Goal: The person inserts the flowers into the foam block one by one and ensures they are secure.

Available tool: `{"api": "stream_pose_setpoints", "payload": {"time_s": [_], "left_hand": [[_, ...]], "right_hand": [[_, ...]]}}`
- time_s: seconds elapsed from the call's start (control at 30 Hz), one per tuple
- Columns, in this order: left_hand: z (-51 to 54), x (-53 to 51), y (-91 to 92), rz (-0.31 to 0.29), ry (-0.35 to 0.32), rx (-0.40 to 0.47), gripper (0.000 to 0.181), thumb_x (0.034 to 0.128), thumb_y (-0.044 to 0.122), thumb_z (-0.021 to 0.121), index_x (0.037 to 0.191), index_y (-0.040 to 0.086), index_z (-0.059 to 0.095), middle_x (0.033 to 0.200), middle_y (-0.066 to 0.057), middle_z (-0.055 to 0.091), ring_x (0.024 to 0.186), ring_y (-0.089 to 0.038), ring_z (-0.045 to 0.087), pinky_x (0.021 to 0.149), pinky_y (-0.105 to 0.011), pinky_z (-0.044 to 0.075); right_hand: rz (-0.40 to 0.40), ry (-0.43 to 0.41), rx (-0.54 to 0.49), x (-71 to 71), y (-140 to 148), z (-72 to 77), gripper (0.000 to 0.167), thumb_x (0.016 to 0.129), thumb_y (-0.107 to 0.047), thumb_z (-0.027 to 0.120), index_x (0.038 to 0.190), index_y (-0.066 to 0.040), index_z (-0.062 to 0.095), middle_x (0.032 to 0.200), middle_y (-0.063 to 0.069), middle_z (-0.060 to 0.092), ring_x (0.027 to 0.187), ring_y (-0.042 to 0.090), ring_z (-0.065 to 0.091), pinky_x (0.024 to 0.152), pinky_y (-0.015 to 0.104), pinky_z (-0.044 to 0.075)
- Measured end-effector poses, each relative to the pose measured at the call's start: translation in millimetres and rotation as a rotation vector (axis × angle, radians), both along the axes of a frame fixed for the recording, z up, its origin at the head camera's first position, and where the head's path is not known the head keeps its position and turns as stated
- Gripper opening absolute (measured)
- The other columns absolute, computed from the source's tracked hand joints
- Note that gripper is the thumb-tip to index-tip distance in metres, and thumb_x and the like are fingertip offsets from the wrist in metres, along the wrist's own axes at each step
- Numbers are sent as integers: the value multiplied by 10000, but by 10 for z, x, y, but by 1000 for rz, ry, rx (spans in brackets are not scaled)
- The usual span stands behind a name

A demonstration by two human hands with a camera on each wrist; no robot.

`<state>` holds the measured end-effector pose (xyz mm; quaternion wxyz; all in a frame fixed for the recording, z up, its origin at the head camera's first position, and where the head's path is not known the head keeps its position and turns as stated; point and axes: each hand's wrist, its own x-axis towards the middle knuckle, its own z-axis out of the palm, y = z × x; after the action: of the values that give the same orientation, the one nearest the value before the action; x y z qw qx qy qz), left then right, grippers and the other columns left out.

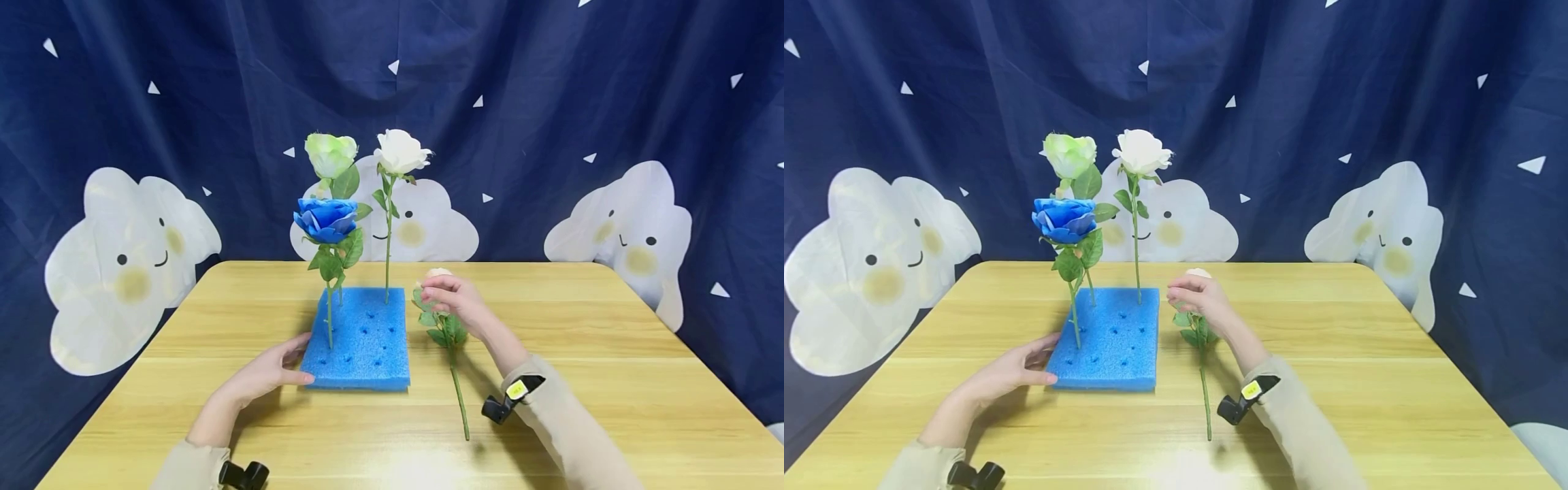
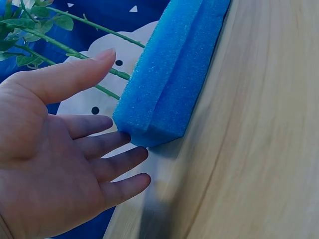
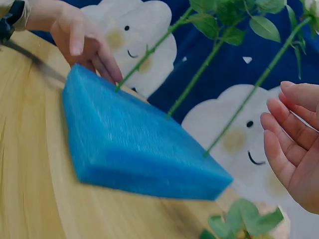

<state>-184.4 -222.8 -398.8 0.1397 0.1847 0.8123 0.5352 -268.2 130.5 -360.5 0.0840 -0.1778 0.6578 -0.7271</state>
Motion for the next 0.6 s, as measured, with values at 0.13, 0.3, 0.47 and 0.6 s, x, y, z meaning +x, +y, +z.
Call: {"api": "stream_pose_setpoints", "payload": {"time_s": [0.13, 0.3, 0.47, 0.6], "left_hand": [[4, 0, -13, -6, -5, 12, 837, 811, 133, 696, 1396, -160, 174, 1452, -333, 159, 1312, -503, 164, 1055, -564, 170], [-3, 5, -15, 7, -16, 10, 834, 804, 144, 700, 1394, -157, 193, 1444, -338, 172, 1308, -503, 175, 1050, -561, 183], [-13, 8, -11, 18, -35, 27, 830, 803, 142, 699, 1396, -153, 198, 1440, -343, 183, 1310, -495, 183, 1053, -553, 187], [-12, 8, -13, 25, -39, 21, 824, 810, 149, 694, 1399, -147, 199, 1440, -338, 193, 1307, -494, 199, 1052, -552, 198]], "right_hand": [[-24, -9, 17, 41, 194, -56, 118, 887, -15, 565, 979, -30, 638, 821, -10, 665, 772, 121, 626, 651, 229, 514], [-55, -22, 61, 102, 383, -141, 136, 873, -19, 575, 942, -114, 644, 836, -16, 664, 791, 129, 626, 682, 264, 521], [-74, -19, 154, 164, 535, -225, 251, 883, -44, 579, 1082, 108, 567, 865, -22, 668, 811, 110, 623, 709, 284, 525], [-75, -24, 230, 229, 648, -286, 419, 876, -67, 605, 1162, 206, 466, 940, 66, 671, 832, 138, 627, 739, 331, 532]]}}
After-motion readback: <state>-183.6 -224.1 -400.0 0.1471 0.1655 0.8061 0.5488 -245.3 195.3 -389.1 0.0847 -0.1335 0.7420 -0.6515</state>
